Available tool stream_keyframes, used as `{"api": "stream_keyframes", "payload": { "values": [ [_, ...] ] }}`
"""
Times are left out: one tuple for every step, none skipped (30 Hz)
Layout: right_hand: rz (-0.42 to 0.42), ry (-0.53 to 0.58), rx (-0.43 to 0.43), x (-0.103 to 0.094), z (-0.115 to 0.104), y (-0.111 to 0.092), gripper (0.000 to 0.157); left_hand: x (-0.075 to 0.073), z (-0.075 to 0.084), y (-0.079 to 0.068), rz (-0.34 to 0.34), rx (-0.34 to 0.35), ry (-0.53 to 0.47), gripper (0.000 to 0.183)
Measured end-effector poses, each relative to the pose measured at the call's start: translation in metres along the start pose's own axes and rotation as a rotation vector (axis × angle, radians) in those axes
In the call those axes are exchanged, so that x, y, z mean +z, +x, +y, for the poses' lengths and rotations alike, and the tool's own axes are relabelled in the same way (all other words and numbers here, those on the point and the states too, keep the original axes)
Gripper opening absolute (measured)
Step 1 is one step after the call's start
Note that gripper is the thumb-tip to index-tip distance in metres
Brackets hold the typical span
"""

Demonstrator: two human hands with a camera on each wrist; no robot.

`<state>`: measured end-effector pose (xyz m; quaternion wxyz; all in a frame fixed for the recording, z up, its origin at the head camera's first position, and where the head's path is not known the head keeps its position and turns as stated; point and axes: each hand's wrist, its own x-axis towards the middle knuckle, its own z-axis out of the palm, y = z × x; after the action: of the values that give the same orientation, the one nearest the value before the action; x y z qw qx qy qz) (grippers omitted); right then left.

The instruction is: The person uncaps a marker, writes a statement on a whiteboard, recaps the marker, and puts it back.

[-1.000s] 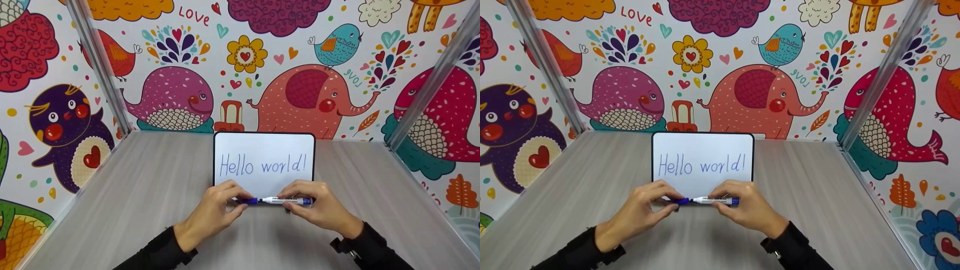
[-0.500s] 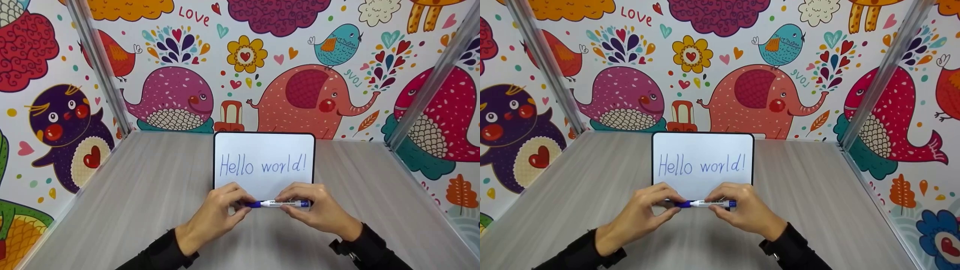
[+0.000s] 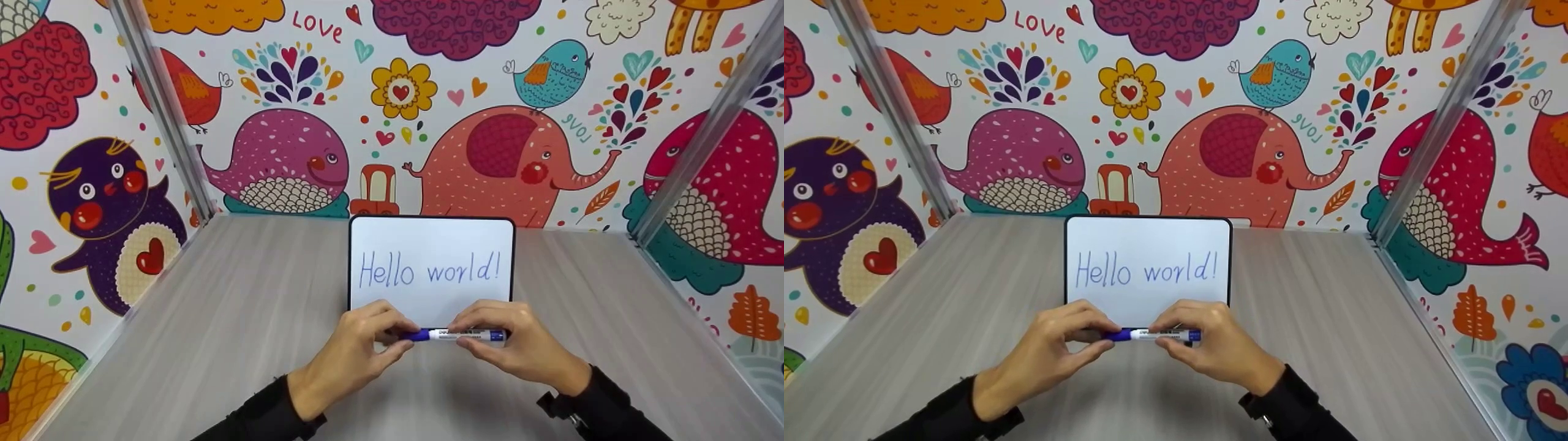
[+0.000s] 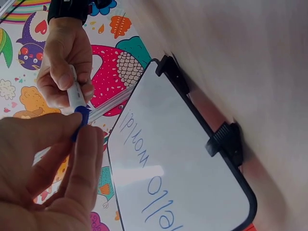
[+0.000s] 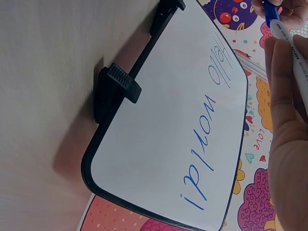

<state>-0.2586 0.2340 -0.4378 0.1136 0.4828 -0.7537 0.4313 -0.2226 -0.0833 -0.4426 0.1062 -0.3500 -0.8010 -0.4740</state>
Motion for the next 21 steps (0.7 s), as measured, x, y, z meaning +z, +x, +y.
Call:
{"api": "stream_keyframes", "payload": {
  "values": [
    [-0.001, 0.001, 0.001, -0.0001, 0.0, -0.0001, 0.028, 0.0, -0.0001, 0.0, 0.001, -0.003, -0.003, 0.018],
    [-0.002, 0.002, 0.002, -0.0002, 0.0, -0.0002, 0.028, -0.0001, -0.0001, 0.0001, 0.0, -0.007, -0.007, 0.018],
    [-0.003, 0.004, 0.003, -0.0002, 0.0, -0.0004, 0.028, -0.0002, -0.0001, 0.0001, -0.001, -0.011, -0.01, 0.018],
    [-0.003, 0.007, 0.006, -0.0001, 0.0001, -0.0006, 0.027, -0.0002, 0.0, 0.0003, -0.003, -0.016, -0.012, 0.018],
    [-0.002, 0.011, 0.006, 0.0, 0.0, -0.0008, 0.028, -0.0003, 0.0, 0.0004, -0.003, -0.02, -0.012, 0.018],
    [0.0, 0.012, 0.003, 0.0003, 0.0001, -0.0007, 0.028, -0.0003, 0.0, 0.0003, -0.003, -0.022, -0.011, 0.017],
    [0.003, 0.014, 0.002, 0.0005, -0.0002, -0.0007, 0.028, -0.0003, 0.0, 0.0004, -0.002, -0.021, -0.011, 0.018],
    [0.005, 0.015, -0.001, 0.0008, -0.0004, -0.0006, 0.029, -0.0003, 0.0001, 0.0005, 0.0, -0.021, -0.011, 0.018],
    [0.007, 0.016, -0.002, 0.0011, -0.0007, -0.0005, 0.03, -0.0002, 0.0003, 0.0005, 0.002, -0.021, -0.012, 0.017],
    [0.009, 0.016, -0.003, 0.0015, -0.0011, -0.0003, 0.03, -0.0001, 0.0005, 0.0005, 0.003, -0.022, -0.014, 0.018],
    [0.01, 0.016, -0.006, 0.0019, -0.0015, -0.0002, 0.03, 0.0001, 0.0006, 0.0004, 0.003, -0.023, -0.017, 0.018],
    [0.009, 0.017, -0.004, 0.0023, -0.002, -0.0001, 0.03, 0.0002, 0.001, 0.0002, 0.002, -0.026, -0.019, 0.017],
    [0.007, 0.02, -0.001, 0.0026, -0.0024, -0.0001, 0.03, 0.0003, 0.0013, 0.0001, -0.001, -0.031, -0.021, 0.018],
    [0.006, 0.022, 0.0, 0.0029, -0.0029, 0.0, 0.03, 0.0003, 0.0017, 0.0, -0.004, -0.038, -0.025, 0.018],
    [0.004, 0.026, 0.002, 0.0032, -0.0034, 0.0002, 0.03, 0.0002, 0.002, -0.0002, -0.008, -0.045, -0.027, 0.018],
    [0.003, 0.029, 0.002, 0.0034, -0.0037, 0.0002, 0.029, 0.0004, 0.0022, -0.0002, -0.011, -0.052, -0.026, 0.018],
    [0.001, 0.031, -0.001, 0.0036, -0.004, 0.0003, 0.029, 0.0003, 0.0024, -0.0005, -0.014, -0.057, -0.025, 0.018],
    [-0.001, 0.031, -0.001, 0.0038, -0.0044, 0.0003, 0.03, 0.0003, 0.0026, -0.0007, -0.015, -0.062, -0.022, 0.018],
    [-0.002, 0.028, -0.004, 0.004, -0.0047, 0.0003, 0.03, 0.0003, 0.0027, -0.0008, -0.017, -0.065, -0.021, 0.018],
    [-0.003, 0.024, -0.007, 0.0042, -0.0049, 0.0004, 0.03, 0.0003, 0.0029, -0.0009, -0.017, -0.067, -0.02, 0.018],
    [-0.005, 0.021, -0.009, 0.0044, -0.0051, 0.0004, 0.031, 0.0003, 0.0031, -0.0008, -0.018, -0.068, -0.017, 0.018]
  ]
}}
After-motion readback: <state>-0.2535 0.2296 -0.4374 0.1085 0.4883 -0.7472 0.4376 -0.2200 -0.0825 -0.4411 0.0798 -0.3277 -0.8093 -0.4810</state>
